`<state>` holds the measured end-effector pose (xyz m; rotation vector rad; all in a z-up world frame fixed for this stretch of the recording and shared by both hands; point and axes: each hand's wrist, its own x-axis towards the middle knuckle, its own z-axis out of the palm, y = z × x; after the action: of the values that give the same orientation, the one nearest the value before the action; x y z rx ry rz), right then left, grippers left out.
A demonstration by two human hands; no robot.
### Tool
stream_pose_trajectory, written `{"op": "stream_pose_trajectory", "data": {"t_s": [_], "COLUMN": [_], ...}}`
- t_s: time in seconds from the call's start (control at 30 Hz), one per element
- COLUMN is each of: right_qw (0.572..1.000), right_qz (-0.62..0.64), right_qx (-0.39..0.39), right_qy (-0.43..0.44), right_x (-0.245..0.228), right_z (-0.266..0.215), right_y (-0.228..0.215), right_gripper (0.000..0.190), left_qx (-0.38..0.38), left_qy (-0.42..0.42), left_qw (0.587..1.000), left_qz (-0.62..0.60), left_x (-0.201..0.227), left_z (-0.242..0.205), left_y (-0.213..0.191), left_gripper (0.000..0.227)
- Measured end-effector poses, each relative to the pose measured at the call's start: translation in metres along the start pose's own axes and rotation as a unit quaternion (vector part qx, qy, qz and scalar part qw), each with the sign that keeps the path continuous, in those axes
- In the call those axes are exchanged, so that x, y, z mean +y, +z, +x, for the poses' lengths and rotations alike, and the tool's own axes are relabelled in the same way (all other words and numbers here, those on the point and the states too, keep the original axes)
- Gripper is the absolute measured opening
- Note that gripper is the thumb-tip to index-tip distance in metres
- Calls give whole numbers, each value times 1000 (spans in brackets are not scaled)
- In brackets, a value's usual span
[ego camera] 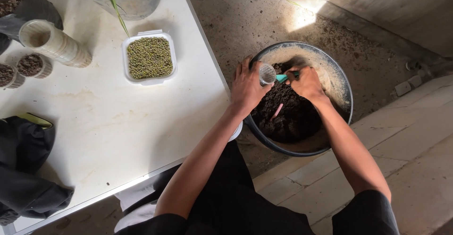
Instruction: Filling small plastic cups with soil from a bucket using a small spoon in preparation for planting seeds.
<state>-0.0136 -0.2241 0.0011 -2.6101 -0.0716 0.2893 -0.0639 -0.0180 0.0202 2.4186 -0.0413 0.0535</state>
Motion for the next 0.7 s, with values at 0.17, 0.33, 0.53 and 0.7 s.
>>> {"op": "stream_pose_trajectory", "data": {"t_s": [0.17,0.33,0.53,0.7], "right_qw": [998,985,973,965], "right_qz": [59,167,212,218], "right_qx": [20,30,76,47], "right_qy": [-6,-2,-43,-135], "right_x": [-4,11,-12,-82], "right_z": [10,28,24,5], "right_y": [-18,-27,-56,-79], "right_gripper": [24,25,26,21], "left_qx": [4,29,137,202], "left_qy": [-4,0,64,120], "left_qw": [1000,997,975,961], "left_qz": [-22,-70,-161,-148], "left_x": [-3,2,-6,-36], "left_z": [0,-5,-14,-25], "left_y": [-3,-17,-19,-38], "left_gripper": [68,62,62,64]}}
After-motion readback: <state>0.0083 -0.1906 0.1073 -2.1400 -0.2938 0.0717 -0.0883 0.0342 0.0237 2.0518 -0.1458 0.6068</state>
